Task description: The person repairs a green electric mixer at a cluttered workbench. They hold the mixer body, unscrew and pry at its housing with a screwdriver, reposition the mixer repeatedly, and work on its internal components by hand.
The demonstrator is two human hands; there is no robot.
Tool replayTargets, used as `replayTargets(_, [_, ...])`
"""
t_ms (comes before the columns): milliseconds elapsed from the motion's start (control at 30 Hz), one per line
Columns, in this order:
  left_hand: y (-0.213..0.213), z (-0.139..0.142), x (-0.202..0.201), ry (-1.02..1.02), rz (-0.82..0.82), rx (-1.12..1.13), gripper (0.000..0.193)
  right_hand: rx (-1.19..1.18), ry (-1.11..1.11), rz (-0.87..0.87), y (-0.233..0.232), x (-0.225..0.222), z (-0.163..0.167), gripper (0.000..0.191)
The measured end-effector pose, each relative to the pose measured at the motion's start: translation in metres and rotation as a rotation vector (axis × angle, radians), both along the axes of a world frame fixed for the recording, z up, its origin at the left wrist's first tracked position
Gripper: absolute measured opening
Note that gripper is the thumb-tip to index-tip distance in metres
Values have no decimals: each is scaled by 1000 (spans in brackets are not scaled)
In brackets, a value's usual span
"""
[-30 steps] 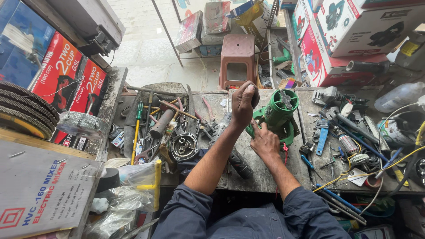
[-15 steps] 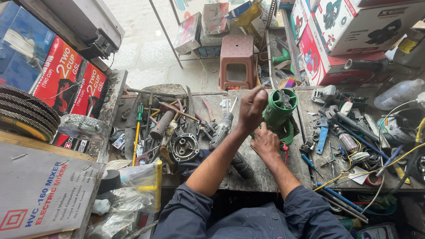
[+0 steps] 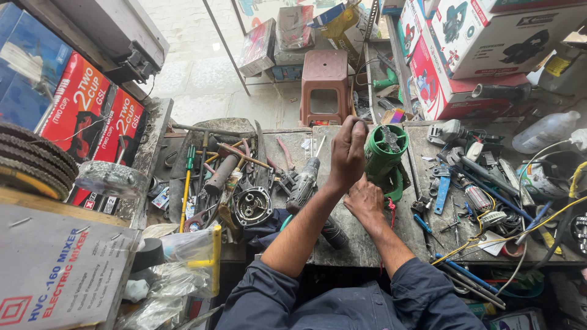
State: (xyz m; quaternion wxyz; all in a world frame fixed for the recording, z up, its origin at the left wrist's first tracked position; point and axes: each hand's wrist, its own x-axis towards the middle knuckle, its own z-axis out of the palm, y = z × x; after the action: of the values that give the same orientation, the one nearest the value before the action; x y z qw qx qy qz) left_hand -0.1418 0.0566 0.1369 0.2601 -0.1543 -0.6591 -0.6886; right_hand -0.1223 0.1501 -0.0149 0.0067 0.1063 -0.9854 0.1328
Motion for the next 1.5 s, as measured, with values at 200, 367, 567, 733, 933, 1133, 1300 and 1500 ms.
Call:
replayTargets(200, [-21, 1, -40, -179, -568, 56, 33, 29, -97, 2, 0, -1, 9, 90])
replayTargets(367, [-28, 21, -30, 36, -600, -192, 28, 3, -47, -9, 0, 0, 1, 72])
replayTargets(567, [-3, -2, -7, 432, 328, -435, 23, -85, -26, -105, 4, -9, -27, 58])
replayTargets(733, [-13, -11, -43, -144, -543, 92, 29, -18, -58, -30, 0, 0, -3, 73])
replayTargets(933, [-2, 16, -4, 5, -33, -75, 22, -20, 17, -10, 5, -7, -17, 71])
replayTargets(1133, [-1, 7, -8, 15, -21, 98, 28, -28, 13, -15, 7, -8, -33, 58])
replayTargets(1300, [-20, -11, -50, -202, -672, 125, 31, -34, -24, -4, 1, 7, 16, 92])
replayTargets(1500, [-9, 11, -7, -62, -245, -27, 24, -17, -31, 7, 5, 4, 16, 74])
